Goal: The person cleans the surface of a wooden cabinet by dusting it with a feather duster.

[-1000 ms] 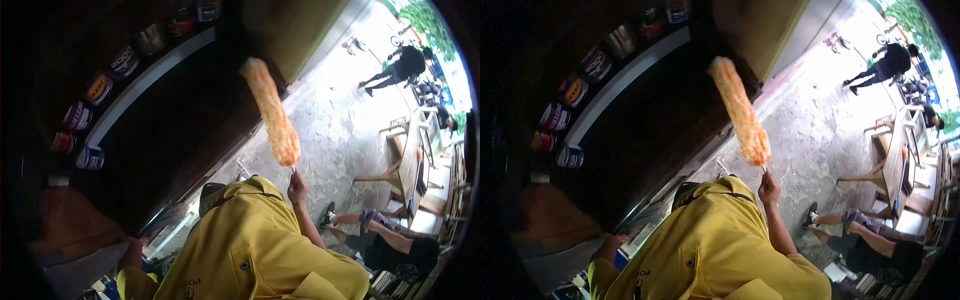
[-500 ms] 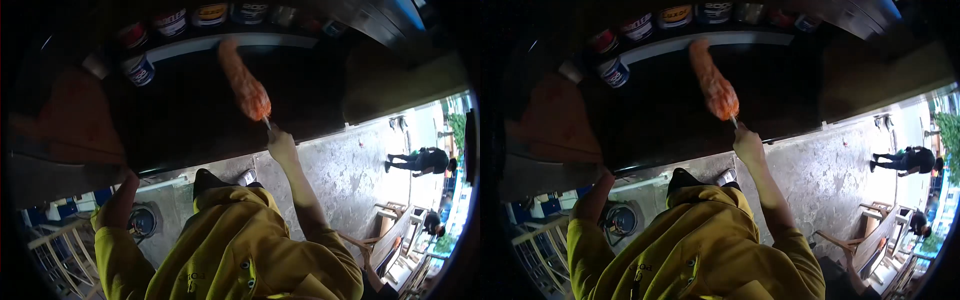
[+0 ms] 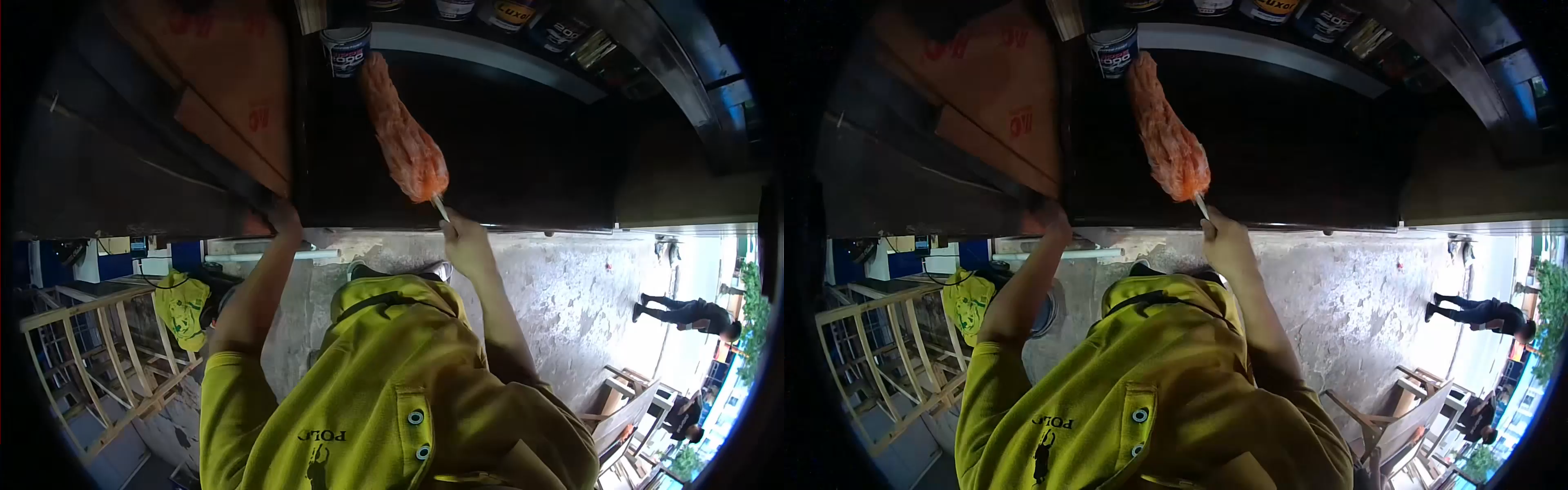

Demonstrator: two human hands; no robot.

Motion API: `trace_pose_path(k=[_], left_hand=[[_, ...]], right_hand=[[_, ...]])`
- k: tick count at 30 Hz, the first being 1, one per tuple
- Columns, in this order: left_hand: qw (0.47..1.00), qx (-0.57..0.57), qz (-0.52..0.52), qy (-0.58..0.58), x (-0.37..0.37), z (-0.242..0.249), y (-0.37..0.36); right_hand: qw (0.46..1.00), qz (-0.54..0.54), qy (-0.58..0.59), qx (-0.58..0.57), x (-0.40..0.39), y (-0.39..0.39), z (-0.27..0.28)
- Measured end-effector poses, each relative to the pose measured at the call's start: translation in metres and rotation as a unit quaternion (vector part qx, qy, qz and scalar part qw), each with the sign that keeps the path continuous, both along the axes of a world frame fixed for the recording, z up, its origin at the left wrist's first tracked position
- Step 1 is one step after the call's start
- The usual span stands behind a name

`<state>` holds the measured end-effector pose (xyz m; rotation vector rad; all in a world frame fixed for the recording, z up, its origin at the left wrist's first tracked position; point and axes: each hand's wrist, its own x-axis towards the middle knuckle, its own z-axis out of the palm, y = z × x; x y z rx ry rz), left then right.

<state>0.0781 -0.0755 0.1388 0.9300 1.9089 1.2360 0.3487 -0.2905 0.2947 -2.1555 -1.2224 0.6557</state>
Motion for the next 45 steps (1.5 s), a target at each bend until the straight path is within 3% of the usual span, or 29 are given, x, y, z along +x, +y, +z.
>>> trace_pose_path(k=[1,3,4,6,8,10,13,15,16,19,21,22,24,26,28,29,31,32,34,36,38,39,41,42,43,44,45], left_hand=[[1.0,0.004,-0.006,-0.003,0.001,-0.003,0.009],[1.0,0.019,-0.016,-0.003,-0.005,-0.042,0.023],[0.999,0.038,-0.028,0.0,-0.01,-0.061,0.026],[0.997,0.059,-0.052,0.003,-0.021,-0.082,0.028],[0.992,0.055,-0.079,-0.077,-0.019,-0.083,0.031],[0.987,0.05,-0.104,-0.112,-0.02,-0.073,0.028],[0.985,0.012,-0.113,-0.133,-0.012,-0.047,0.024],[0.981,-0.018,-0.119,-0.151,-0.01,-0.034,0.02],[0.979,-0.034,-0.119,-0.159,-0.01,-0.029,0.016],[0.973,-0.08,-0.114,-0.181,-0.012,-0.008,0.013],[0.968,-0.107,-0.107,-0.199,-0.002,0.01,0.01],[0.966,-0.108,-0.116,-0.202,0.0,0.008,0.008],[0.973,-0.093,-0.098,-0.188,-0.006,-0.003,0.008],[0.972,-0.084,-0.108,-0.189,-0.006,-0.013,0.012],[0.951,-0.032,-0.127,-0.28,-0.007,-0.023,0.016],[0.936,-0.008,-0.134,-0.324,-0.011,-0.036,0.021],[0.993,-0.014,-0.084,-0.085,-0.023,-0.078,0.035],[0.992,-0.013,-0.092,-0.09,-0.026,-0.078,0.04],[0.97,-0.076,-0.1,-0.207,-0.03,-0.074,0.042],[0.963,-0.073,-0.098,-0.242,-0.031,-0.073,0.04],[0.946,-0.063,-0.087,-0.305,-0.029,-0.072,0.038],[0.946,-0.063,-0.084,-0.307,-0.033,-0.072,0.035],[0.968,-0.078,-0.126,-0.2,-0.044,-0.07,0.029],[0.974,-0.082,-0.148,-0.148,-0.04,-0.065,0.031],[0.974,-0.076,-0.151,-0.149,-0.039,-0.01,0.004],[0.974,-0.112,-0.069,-0.183,-0.004,0.054,-0.012],[0.966,-0.148,0.009,-0.214,0.045,0.115,-0.033]], right_hand=[[1.0,0.004,-0.014,0.004,0.003,-0.015,0.008],[0.988,-0.04,0.074,-0.127,0.004,-0.027,0.05],[0.996,-0.04,0.079,-0.009,0.005,-0.04,0.03],[0.995,-0.079,-0.034,0.042,-0.008,-0.049,0.004],[0.981,-0.137,-0.077,-0.118,-0.046,-0.028,0.019],[0.991,-0.122,-0.014,-0.05,-0.075,-0.027,0.007],[0.989,-0.124,0.005,-0.08,-0.1,-0.048,-0.021],[0.988,-0.154,0.016,0.002,-0.091,-0.079,-0.044],[0.97,-0.227,-0.011,-0.091,-0.079,-0.093,-0.043],[0.944,-0.318,-0.066,-0.058,-0.055,-0.126,-0.051],[0.882,-0.417,-0.196,-0.097,-0.044,-0.127,-0.034],[0.878,-0.425,-0.199,-0.096,-0.046,-0.123,-0.023],[0.892,-0.442,-0.096,-0.01,-0.064,-0.104,-0.002],[0.928,-0.368,-0.059,-0.009,-0.087,-0.086,0.008],[0.955,-0.287,-0.075,0.005,-0.101,-0.072,0.0],[0.95,-0.303,-0.079,0.008,-0.097,-0.074,-0.006],[0.96,-0.234,-0.058,-0.142,-0.083,-0.076,-0.028],[0.956,-0.271,-0.052,-0.101,-0.068,-0.089,-0.048],[0.927,-0.351,-0.043,-0.123,-0.032,-0.113,-0.047],[0.873,-0.477,-0.066,-0.081,0.001,-0.137,-0.059],[0.862,-0.489,-0.076,-0.107,0.031,-0.139,-0.03],[0.848,-0.505,-0.079,-0.137,0.042,-0.137,-0.02],[0.849,-0.494,-0.139,-0.126,0.053,-0.125,-0.033],[0.891,-0.451,-0.057,-0.015,0.061,-0.118,-0.044],[0.912,-0.397,0.026,0.101,0.069,-0.106,-0.05],[0.871,-0.403,0.236,0.152,0.074,-0.084,-0.027],[0.786,-0.391,0.436,0.198,0.08,-0.065,-0.005]])
